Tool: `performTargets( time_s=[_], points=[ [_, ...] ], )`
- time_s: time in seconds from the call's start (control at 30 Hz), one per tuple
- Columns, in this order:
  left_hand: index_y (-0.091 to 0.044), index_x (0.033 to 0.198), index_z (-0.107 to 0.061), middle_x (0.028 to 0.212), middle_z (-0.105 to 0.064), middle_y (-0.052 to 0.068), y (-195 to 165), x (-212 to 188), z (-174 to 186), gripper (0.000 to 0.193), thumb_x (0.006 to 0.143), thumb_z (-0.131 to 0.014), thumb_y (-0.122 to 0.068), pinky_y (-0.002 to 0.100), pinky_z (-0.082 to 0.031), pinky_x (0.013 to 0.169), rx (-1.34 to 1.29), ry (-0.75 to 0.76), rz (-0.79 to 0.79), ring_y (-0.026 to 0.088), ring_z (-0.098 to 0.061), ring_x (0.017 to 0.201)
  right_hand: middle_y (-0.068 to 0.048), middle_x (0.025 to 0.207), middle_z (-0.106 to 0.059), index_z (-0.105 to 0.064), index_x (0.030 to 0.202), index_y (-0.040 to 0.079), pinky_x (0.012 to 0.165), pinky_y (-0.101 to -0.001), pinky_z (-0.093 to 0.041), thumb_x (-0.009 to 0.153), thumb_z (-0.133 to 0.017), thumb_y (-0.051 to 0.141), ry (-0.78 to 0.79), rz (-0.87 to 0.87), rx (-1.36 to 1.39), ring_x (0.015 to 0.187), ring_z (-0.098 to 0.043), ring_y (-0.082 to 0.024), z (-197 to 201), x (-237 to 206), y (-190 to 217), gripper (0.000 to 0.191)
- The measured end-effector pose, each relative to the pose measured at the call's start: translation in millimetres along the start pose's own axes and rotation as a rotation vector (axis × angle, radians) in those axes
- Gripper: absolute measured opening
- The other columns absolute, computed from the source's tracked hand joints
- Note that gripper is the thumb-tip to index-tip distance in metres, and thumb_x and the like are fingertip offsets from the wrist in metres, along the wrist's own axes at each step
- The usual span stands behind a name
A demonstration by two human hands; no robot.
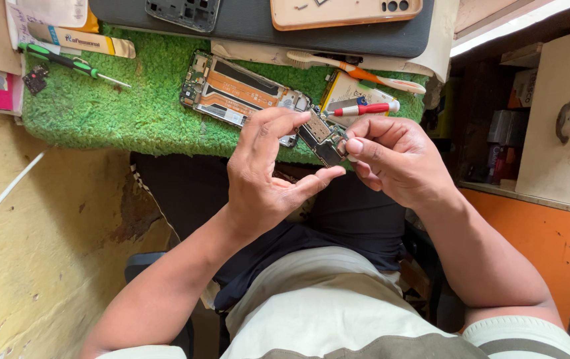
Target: The person works on a disassembled smartphone at a repair bench. They hold the phone frame, clean its internal surfaces with a toothbrush, pry and adjust small internal components with a screwdriver, and press a small camera module part into place on the phone body.
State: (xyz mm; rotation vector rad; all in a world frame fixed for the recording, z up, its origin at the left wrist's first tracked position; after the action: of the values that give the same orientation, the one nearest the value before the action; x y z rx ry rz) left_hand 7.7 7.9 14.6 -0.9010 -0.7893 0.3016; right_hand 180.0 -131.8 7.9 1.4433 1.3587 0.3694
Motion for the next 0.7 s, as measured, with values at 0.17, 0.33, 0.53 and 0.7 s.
performTargets(
  time_s=[0.17,0.33,0.53,0.7],
  points=[
    [-0.005,0.136,-0.057,0.128,-0.06,0.013,-1.6,-2.6,1.6,0.068,0.084,-0.098,-0.02,0.035,-0.057,0.098,0.026,0.006,-0.036,0.027,-0.064,0.114,0.001,0.078,-0.062,-0.067,0.102,-0.002,0.049,-0.0198,-0.043,0.099,-0.07,0.014,-0.065,0.094,-0.244,0.061,-0.054,-0.004,-2.8,0.8,-0.7,0.016],
    [-0.002,0.138,-0.054,0.13,-0.059,0.013,-2.5,-2.7,0.8,0.068,0.087,-0.096,-0.02,0.036,-0.056,0.101,0.11,0.023,-0.11,0.029,-0.062,0.121,-0.001,0.076,-0.062,-0.068,0.1,-0.003,0.05,-0.0201,-0.044,0.101,-0.068,0.011,-0.088,0.114,-0.321,0.06,-0.055,-0.004,-4.0,-1.9,0.5,0.014],
    [-0.001,0.145,-0.052,0.132,-0.058,0.015,-3.1,0.1,3.4,0.072,0.089,-0.092,-0.02,0.036,-0.055,0.101,0.065,0.044,-0.042,0.029,-0.062,0.121,-0.002,0.081,-0.064,-0.069,0.102,-0.004,0.051,-0.0204,-0.046,0.102,-0.064,0.012,-0.123,0.152,-0.383,0.064,-0.057,-0.005,-6.1,-6.1,4.4,0.017],
    [-0.002,0.149,-0.05,0.132,-0.058,0.015,-5.2,0.0,4.8,0.073,0.088,-0.089,-0.019,0.035,-0.055,0.104,0.053,0.078,-0.014,0.028,-0.063,0.119,-0.006,0.091,-0.062,-0.067,0.104,-0.006,0.055,-0.0198,-0.046,0.106,-0.063,0.009,-0.019,0.277,-0.45,0.067,-0.056,-0.006,-12.5,-19.1,13.4,0.015]
  ],
)
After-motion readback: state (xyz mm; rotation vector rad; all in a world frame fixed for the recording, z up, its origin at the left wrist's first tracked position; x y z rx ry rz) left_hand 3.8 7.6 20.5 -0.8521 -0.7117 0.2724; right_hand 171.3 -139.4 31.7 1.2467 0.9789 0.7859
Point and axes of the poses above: each hand's wrist, its own x-axis towards the middle knuckle, its own z-axis out of the back of the hand, y = z × x, the point moved 2 cm from there along x, towards the middle knuckle
